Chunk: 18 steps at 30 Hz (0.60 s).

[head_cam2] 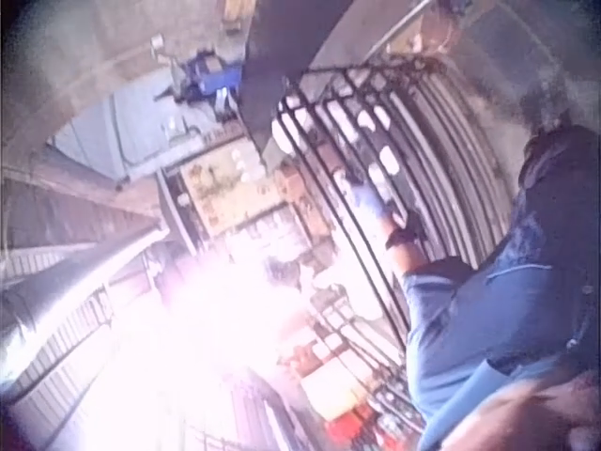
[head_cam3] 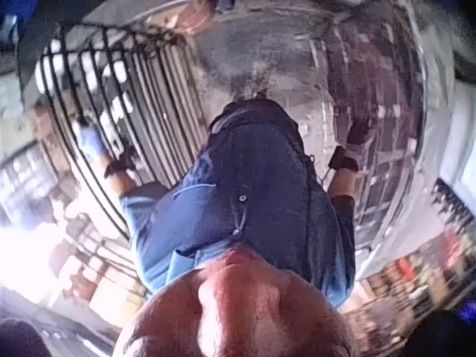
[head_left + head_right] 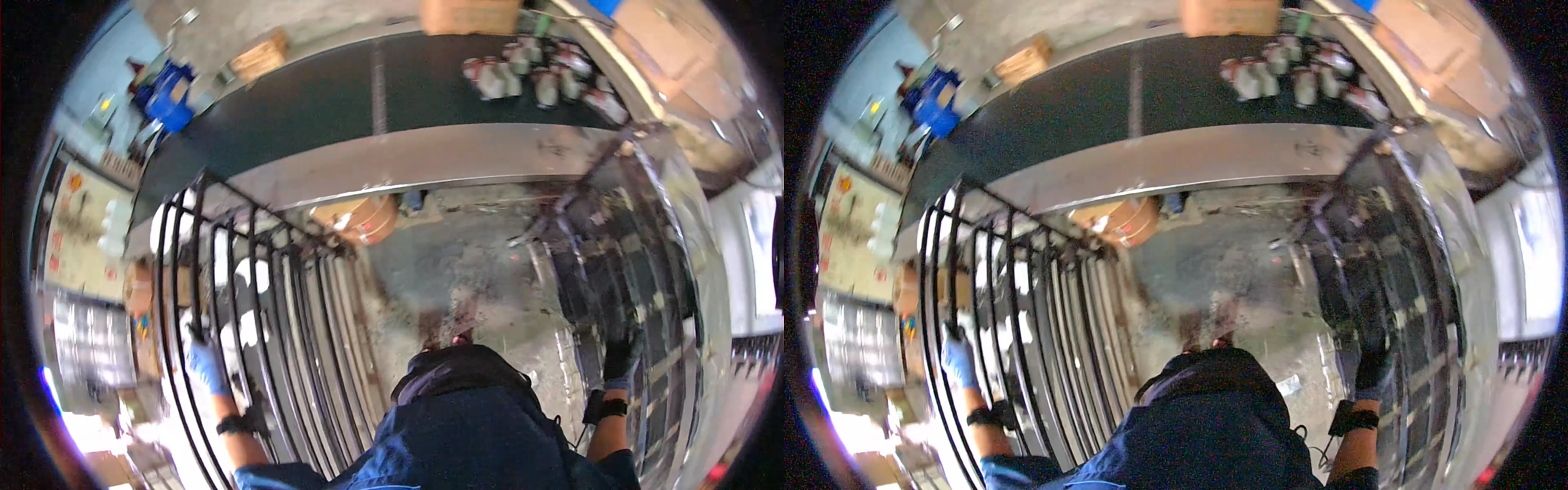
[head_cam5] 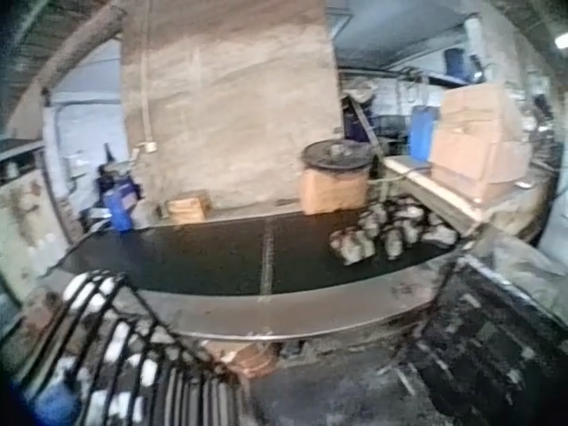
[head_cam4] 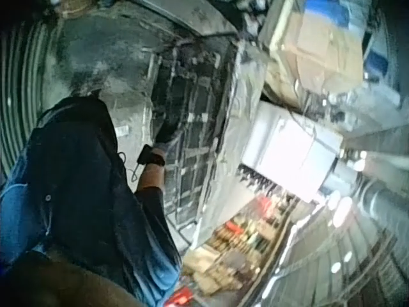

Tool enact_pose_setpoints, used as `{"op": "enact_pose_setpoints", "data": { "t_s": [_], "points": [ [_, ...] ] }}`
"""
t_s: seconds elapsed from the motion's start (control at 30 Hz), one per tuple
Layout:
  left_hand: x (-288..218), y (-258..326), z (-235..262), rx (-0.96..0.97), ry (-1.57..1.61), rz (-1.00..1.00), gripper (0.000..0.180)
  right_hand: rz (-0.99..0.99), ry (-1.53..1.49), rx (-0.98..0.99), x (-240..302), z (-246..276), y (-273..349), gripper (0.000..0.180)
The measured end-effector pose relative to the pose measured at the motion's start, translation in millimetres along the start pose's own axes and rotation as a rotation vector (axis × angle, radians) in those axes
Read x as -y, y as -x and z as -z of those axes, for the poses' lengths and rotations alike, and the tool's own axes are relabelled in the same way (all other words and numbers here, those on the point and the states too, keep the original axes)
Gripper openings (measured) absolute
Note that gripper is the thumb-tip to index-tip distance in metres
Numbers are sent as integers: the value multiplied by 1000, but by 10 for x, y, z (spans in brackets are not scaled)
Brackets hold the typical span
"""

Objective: Organizing shoe lasts and placing finished sandals onto a conveyor belt and storage racks.

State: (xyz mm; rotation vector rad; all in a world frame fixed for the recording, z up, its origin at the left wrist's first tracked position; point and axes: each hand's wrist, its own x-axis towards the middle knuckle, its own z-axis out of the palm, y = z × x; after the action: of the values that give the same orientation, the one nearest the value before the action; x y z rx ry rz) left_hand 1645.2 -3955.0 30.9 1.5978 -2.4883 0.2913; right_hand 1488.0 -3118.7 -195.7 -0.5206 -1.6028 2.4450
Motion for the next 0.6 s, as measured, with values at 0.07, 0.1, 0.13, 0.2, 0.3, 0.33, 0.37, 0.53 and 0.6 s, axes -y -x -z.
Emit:
{"op": "enact_pose_setpoints", "data": {
  "t_s": [0.07,0.1,0.13,0.2,0.3,0.33,0.37,0.53,0.6],
  "points": [
    [462,-90,-337,-106,-62,-47,66,123,-129,-355,815,-500,211,51],
    [15,62,-113,0,-63,28,68,145,-336,-570,1298,-901,463,54],
    [38,26,-329,-253,-178,-135,70,257,-329,-517,1497,-541,537,57],
    [-278,95,-474,-376,-189,-266,71,419,-351,-506,1872,200,595,61],
    [-1560,558,-440,-263,285,-467,67,277,-475,-499,2336,1002,595,57],
    [-1953,596,-567,-199,459,-607,65,299,-482,-505,2193,1614,600,57],
    [-2487,673,-697,-138,611,-741,64,402,-351,-615,2404,2427,422,47],
    [-4349,1388,133,0,919,-1215,62,450,-418,-739,2139,2061,274,32],
    [-4939,1658,480,163,1033,-1365,60,450,-406,-767,2090,2195,344,32]
  ]
}}
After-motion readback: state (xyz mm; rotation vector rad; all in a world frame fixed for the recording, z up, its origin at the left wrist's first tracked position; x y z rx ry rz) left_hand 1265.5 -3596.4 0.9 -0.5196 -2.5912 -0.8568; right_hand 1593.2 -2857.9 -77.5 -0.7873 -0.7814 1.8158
